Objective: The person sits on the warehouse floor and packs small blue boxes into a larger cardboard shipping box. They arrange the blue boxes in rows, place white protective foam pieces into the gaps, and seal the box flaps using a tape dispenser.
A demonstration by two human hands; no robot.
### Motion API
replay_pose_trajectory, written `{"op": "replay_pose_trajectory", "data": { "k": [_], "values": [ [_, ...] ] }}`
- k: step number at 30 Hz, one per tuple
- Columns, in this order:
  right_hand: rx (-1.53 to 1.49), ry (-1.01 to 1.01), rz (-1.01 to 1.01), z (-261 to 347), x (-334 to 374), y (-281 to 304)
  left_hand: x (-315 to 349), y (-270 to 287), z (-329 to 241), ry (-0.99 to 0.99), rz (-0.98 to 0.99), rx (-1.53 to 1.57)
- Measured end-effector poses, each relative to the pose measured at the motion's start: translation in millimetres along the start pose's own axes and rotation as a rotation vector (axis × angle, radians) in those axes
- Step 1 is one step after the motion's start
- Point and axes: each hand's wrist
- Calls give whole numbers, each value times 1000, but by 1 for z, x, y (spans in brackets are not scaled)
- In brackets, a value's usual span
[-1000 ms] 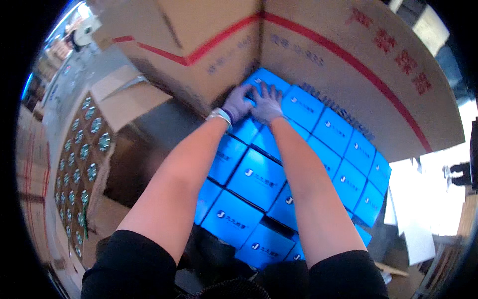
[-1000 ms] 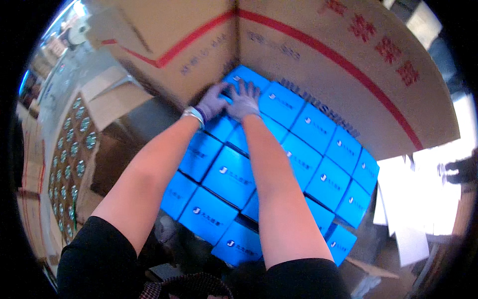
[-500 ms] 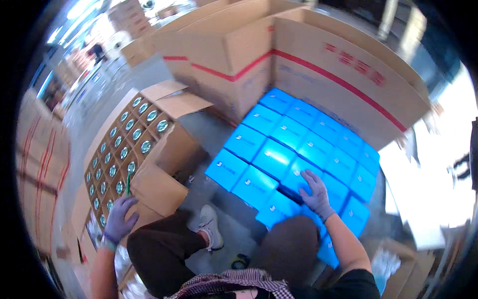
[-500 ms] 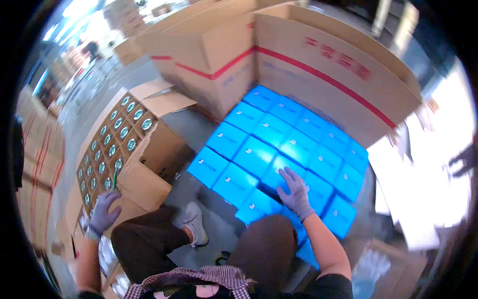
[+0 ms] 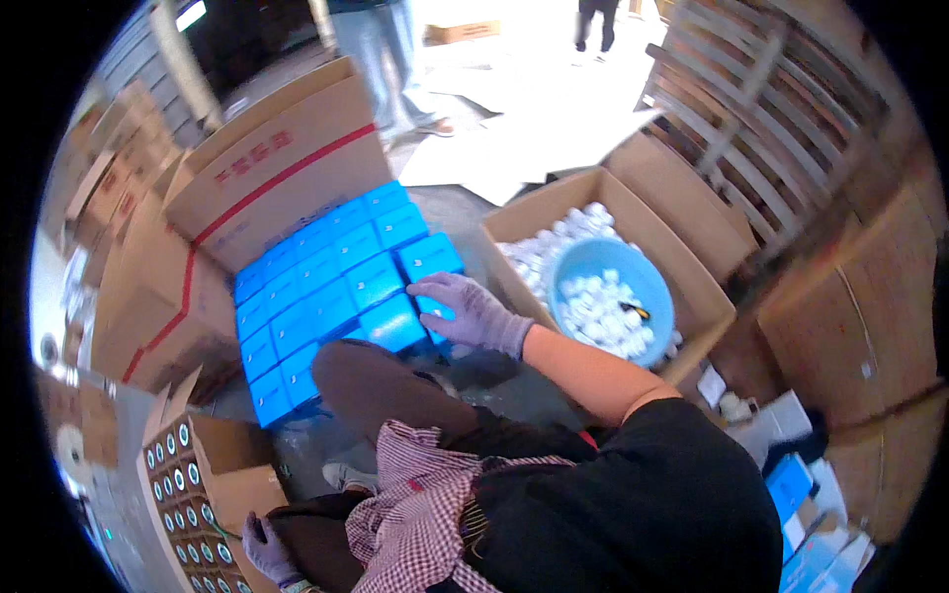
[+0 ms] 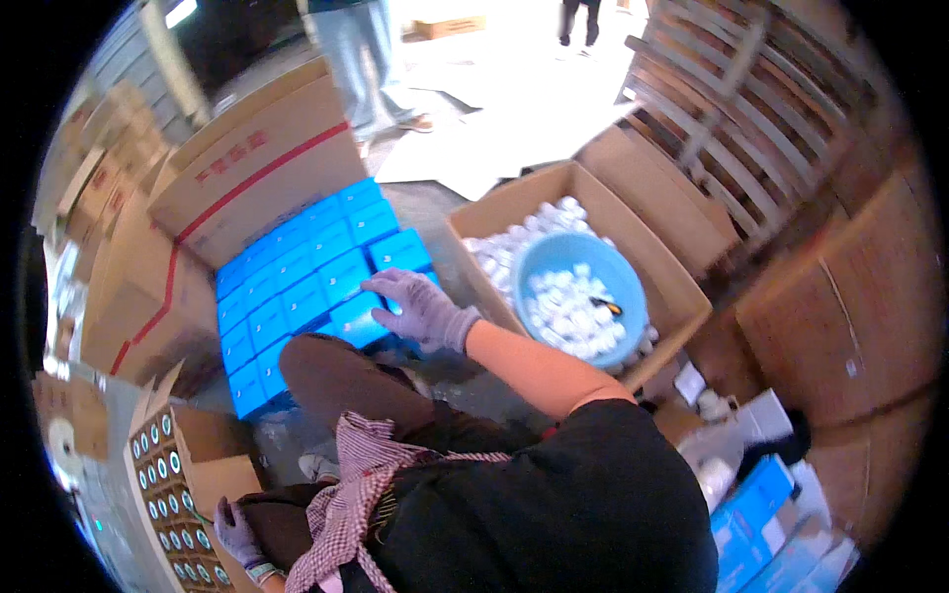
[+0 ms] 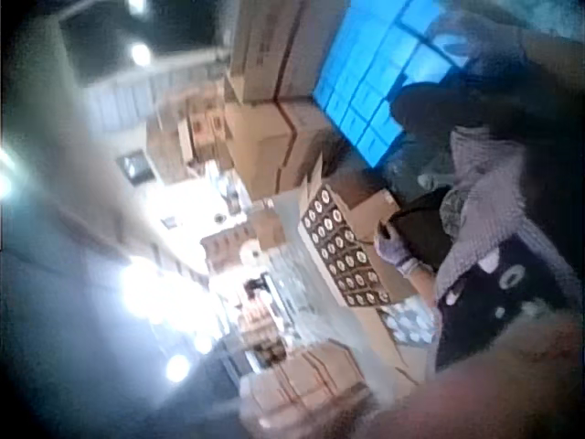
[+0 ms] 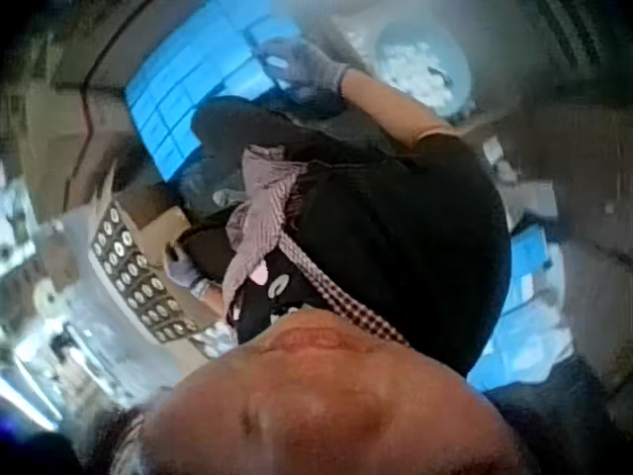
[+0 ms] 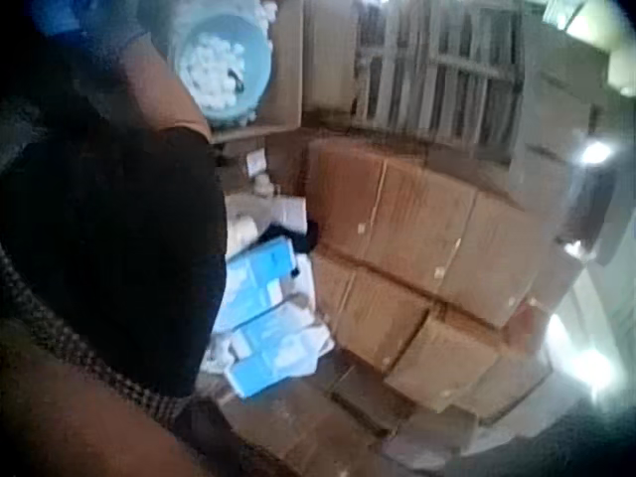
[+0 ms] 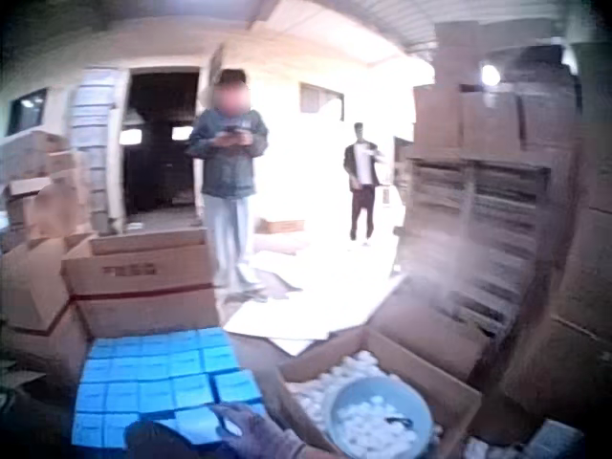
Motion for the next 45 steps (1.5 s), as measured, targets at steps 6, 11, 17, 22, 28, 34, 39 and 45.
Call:
{"op": "replay_pose_trajectory", "data": {
  "k": [6, 11, 17, 22, 28, 34, 39, 45],
  "values": [
    [371, -439, -236, -94, 139, 72, -31, -15, -13, -40, 81, -75],
    [759, -1663, -194, -216, 310, 138, -32, -33, -17, -55, 97, -8],
    [-538, -1414, -782, -232, 440, 116, -32, -52, -23, 6, 186, -19],
    [447, -890, 201, -184, 342, 99, -71, 2, 16, -155, 166, -95],
    [-859, -1241, -378, -142, 226, 174, -87, -32, -153, -264, 291, 123],
    [-595, -829, 142, -111, 72, 163, -86, -49, -348, -812, 132, 313],
    [-887, -822, 445, 39, -56, 68, -134, -110, -374, -806, 172, 227],
    [-1086, -411, 967, 160, -109, -50, -189, -119, -239, -157, 216, -286]
  ]
}}
Point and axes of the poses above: each hand's wrist, its own x-axis away from the middle knuckle, its own y-axis out of the back of the hand, z = x × y, and after that the axes turned 14 degrees about x, right-handed
